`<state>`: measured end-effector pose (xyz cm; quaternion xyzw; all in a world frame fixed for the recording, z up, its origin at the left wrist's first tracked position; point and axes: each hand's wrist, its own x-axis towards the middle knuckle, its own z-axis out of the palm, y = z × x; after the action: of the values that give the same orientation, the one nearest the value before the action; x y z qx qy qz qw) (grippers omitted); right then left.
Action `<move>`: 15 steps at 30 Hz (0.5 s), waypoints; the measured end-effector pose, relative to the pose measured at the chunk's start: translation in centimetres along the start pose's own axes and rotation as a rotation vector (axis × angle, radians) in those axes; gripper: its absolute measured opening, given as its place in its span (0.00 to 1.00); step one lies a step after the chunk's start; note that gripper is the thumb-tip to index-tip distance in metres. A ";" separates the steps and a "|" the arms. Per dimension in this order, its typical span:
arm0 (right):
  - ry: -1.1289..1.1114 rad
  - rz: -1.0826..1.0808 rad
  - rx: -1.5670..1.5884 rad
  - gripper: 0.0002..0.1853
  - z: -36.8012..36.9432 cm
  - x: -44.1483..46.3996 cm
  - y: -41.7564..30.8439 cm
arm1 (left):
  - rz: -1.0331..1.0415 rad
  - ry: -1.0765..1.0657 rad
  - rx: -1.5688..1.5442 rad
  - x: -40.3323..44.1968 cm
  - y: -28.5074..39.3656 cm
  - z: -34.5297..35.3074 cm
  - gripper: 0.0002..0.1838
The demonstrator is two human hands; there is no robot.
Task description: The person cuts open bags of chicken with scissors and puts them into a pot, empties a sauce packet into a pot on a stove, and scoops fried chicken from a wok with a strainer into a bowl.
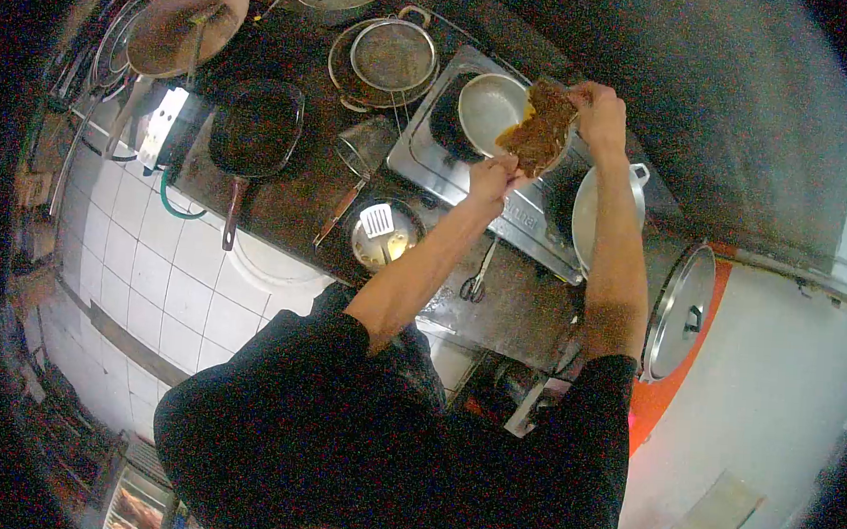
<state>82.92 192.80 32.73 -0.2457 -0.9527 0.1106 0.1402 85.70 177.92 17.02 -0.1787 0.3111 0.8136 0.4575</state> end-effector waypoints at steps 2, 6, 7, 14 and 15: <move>-0.071 0.148 -0.037 0.12 -1.6 0.2 -2.4 | -0.111 -0.007 -0.177 0.1 0.0 0.5 0.05; -0.059 0.113 -0.156 0.11 -1.1 0.7 -1.4 | -0.163 -0.082 -0.250 1.3 -1.4 -0.1 0.04; -0.050 0.146 -0.115 0.11 -0.8 0.8 -1.1 | -0.173 -0.151 -0.250 2.1 -2.4 -0.6 0.04; 0.042 0.136 -0.257 0.11 -1.7 0.7 -2.2 | -0.221 -0.172 -0.223 0.5 -2.5 0.7 0.05; 0.045 0.129 -0.258 0.11 -1.8 1.1 -2.2 | -0.216 -0.176 -0.226 0.4 -2.1 1.5 0.05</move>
<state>81.54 191.70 35.26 -0.3250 -0.9379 -0.0096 0.1212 87.24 180.01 17.15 -0.1895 0.1555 0.8021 0.5445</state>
